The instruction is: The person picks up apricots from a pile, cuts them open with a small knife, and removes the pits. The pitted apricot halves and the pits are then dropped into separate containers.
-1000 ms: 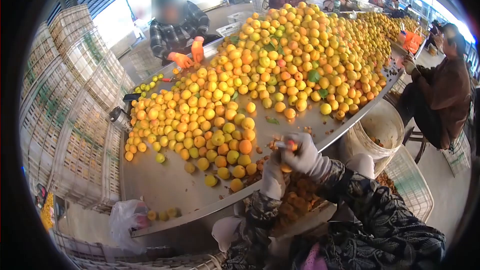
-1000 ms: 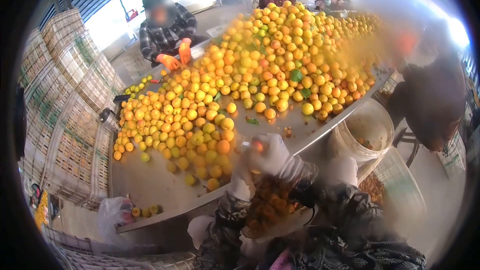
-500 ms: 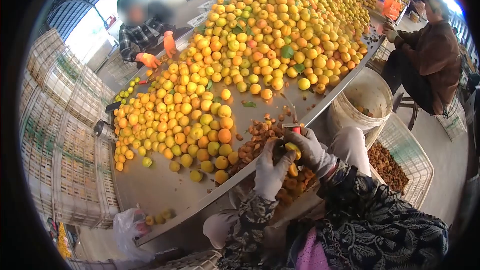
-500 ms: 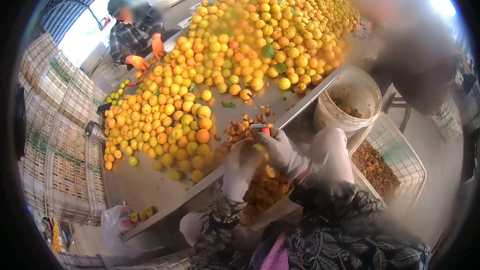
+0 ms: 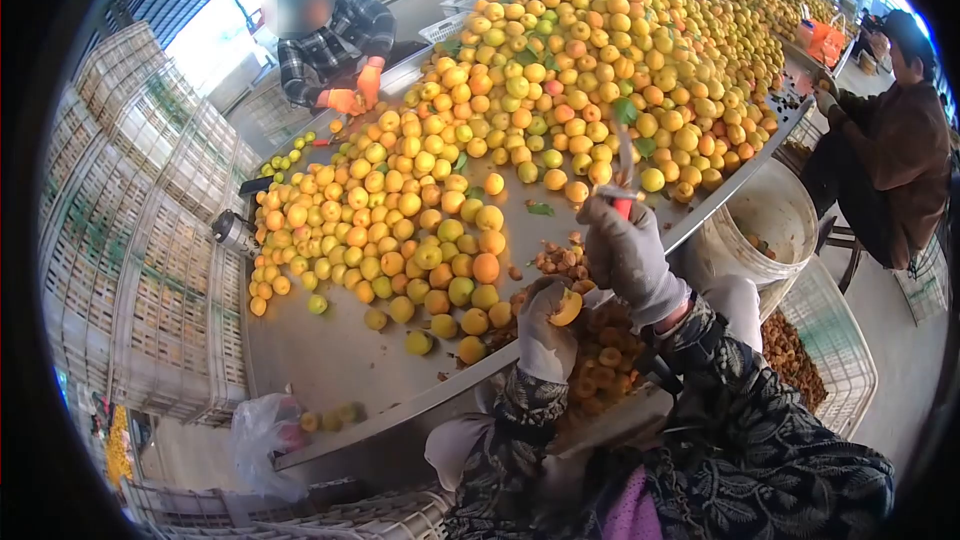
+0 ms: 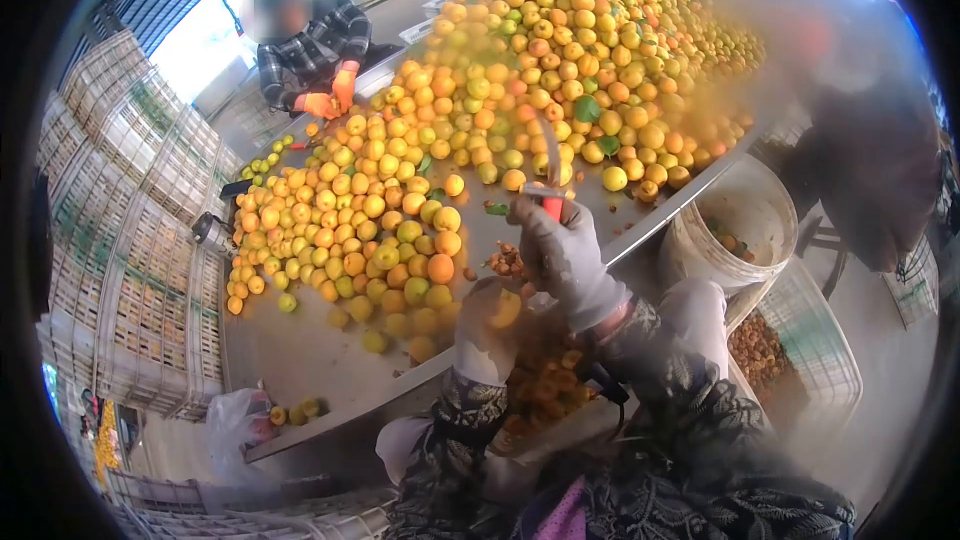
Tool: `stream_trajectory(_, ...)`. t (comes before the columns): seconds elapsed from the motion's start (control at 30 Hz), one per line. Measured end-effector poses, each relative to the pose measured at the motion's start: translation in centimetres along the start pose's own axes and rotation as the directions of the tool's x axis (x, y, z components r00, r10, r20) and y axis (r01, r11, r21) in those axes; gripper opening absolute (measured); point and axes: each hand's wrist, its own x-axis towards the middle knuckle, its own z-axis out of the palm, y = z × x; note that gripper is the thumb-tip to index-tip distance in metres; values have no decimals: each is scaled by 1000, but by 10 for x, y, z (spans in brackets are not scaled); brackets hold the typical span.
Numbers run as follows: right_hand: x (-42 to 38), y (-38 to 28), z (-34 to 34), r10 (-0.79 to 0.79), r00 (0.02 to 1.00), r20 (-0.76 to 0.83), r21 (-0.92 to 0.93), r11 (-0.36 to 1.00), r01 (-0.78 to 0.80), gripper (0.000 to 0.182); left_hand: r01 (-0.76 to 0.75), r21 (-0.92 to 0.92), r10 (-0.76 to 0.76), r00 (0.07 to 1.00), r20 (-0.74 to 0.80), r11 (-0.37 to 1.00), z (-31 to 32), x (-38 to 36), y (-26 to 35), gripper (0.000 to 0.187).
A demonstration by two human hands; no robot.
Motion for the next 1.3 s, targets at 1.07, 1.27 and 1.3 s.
stream_trajectory(1.07,2,33,52,-207,970,-130,-77,977,199,16,-204,966,292,944,151,157,-5,17,8,29)
stream_trajectory(1.27,-5,31,60,-105,976,190,-107,986,127,16,45,571,69,982,-177,820,-34,31,-15,28)
stream_trajectory(1.3,-5,28,62,-70,959,274,-129,986,109,16,-1,333,54,987,-150,943,-41,33,-23,30)
